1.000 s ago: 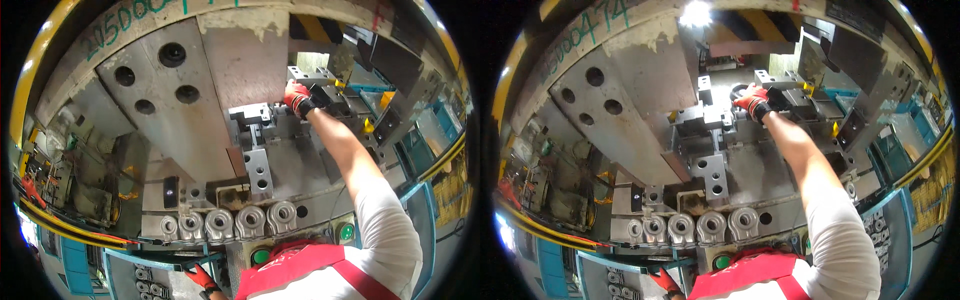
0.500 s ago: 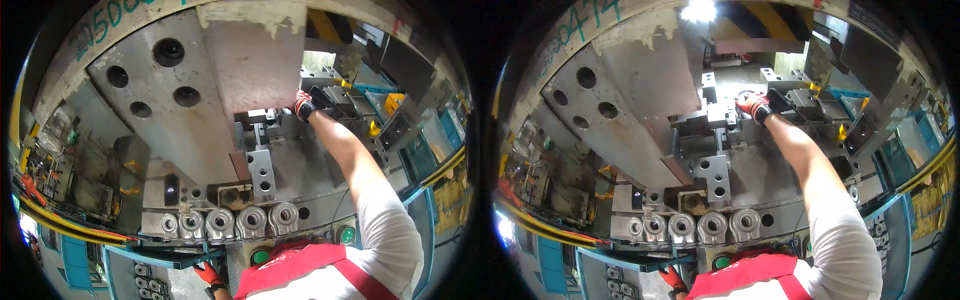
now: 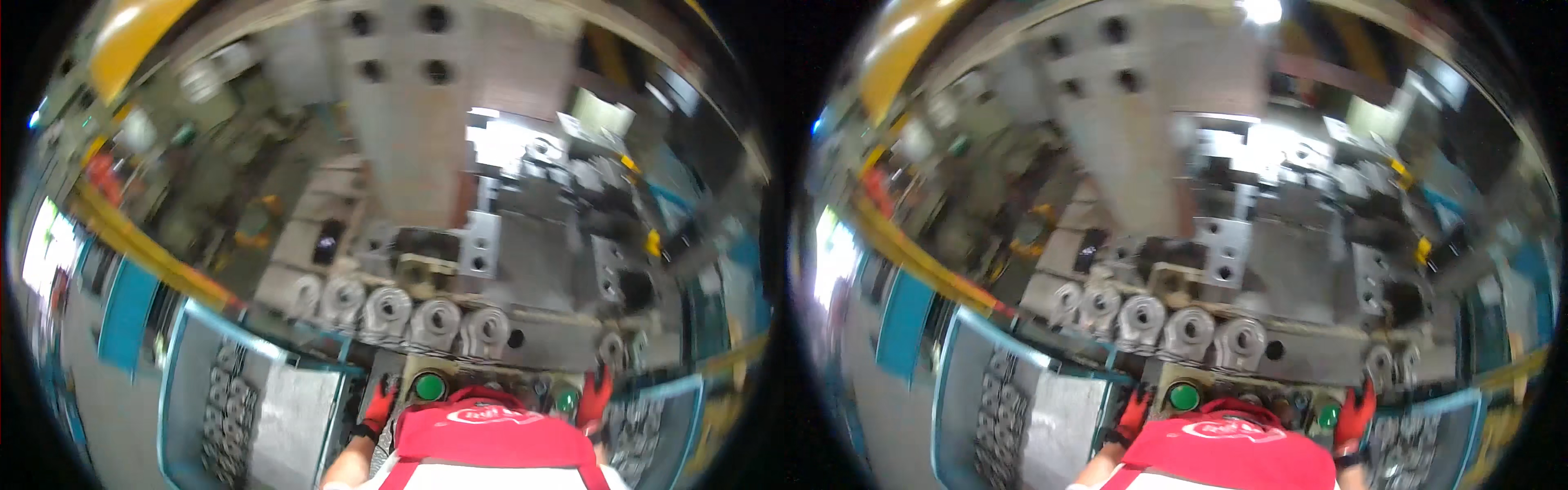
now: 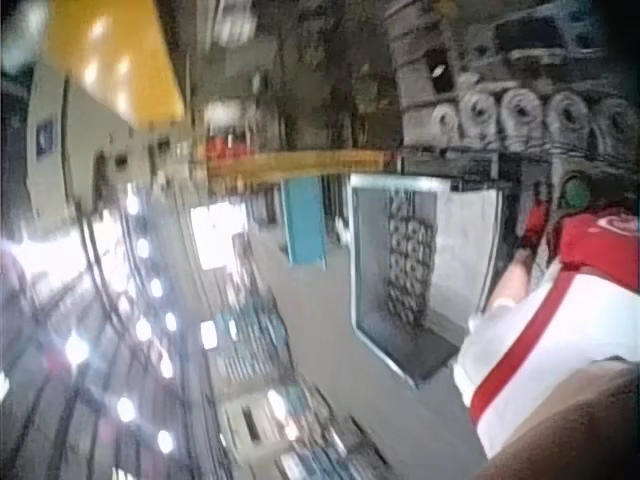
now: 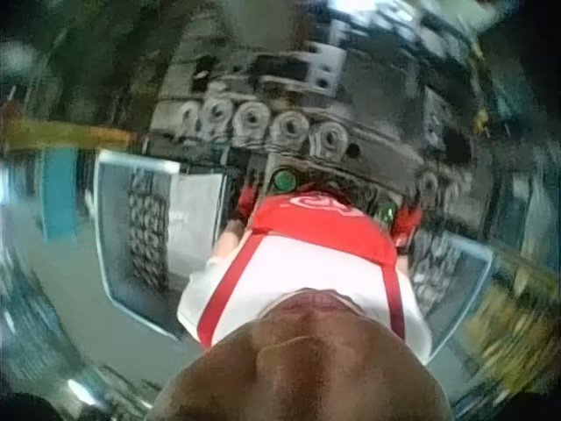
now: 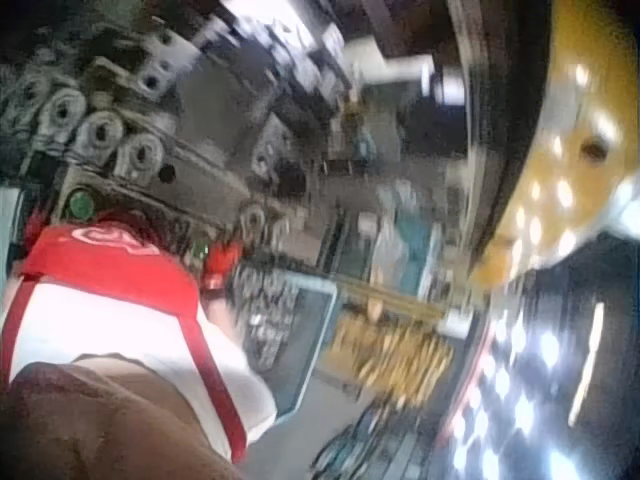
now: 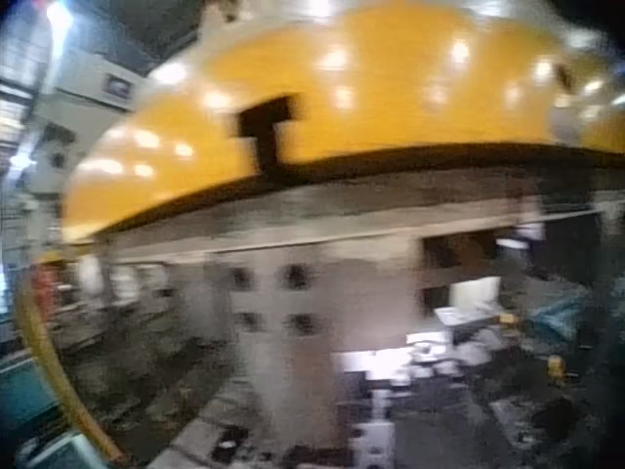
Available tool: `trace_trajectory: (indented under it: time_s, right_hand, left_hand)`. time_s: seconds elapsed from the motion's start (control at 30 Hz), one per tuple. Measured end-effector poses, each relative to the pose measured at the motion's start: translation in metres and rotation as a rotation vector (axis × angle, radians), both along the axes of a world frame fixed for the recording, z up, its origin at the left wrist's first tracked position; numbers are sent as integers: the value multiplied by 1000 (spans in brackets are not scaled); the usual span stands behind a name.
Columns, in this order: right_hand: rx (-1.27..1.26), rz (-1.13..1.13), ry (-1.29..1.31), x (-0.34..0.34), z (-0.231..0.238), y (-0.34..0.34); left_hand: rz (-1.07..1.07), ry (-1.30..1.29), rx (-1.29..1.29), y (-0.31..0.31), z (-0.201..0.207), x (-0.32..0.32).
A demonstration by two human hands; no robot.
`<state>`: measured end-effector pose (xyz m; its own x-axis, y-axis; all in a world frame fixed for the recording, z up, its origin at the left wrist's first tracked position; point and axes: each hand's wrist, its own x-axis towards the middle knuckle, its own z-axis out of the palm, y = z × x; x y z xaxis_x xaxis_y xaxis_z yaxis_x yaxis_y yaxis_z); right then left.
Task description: The worker is seen placing metal parts into a large hydraulic press, operating the press using two buttons, and then moving the pressed parts into a storage bin.
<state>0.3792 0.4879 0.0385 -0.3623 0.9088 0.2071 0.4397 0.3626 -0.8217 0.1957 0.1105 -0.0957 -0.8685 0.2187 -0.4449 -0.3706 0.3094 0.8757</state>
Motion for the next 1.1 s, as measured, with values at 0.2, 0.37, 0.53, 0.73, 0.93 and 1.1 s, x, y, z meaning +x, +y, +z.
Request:
trace_trajectory:
  time_s: [0.2, 0.37, 0.53, 0.73, 0.93, 1.1]
  right_hand:
    - [-284, 81, -257, 45, -116, 31]
    - [-310, 264, -357, -18, -115, 24]
    - [-322, 352, -400, -43, -120, 23]
    - [-305, 447, -423, -61, -126, 29]
    - [-315, 401, -428, -49, -125, 29]
    - [-319, 405, -429, -46, -126, 32]
  left_hand:
    - [-122, 37, -254, 48, 21, 18]
    - [0, -43, -397, 67, 27, 21]
    - [63, -23, -397, 70, 25, 23]
    - [126, -16, -421, 69, 27, 29]
    - [120, 1, -411, 72, 35, 23]
    - [50, -65, -411, 68, 32, 20]
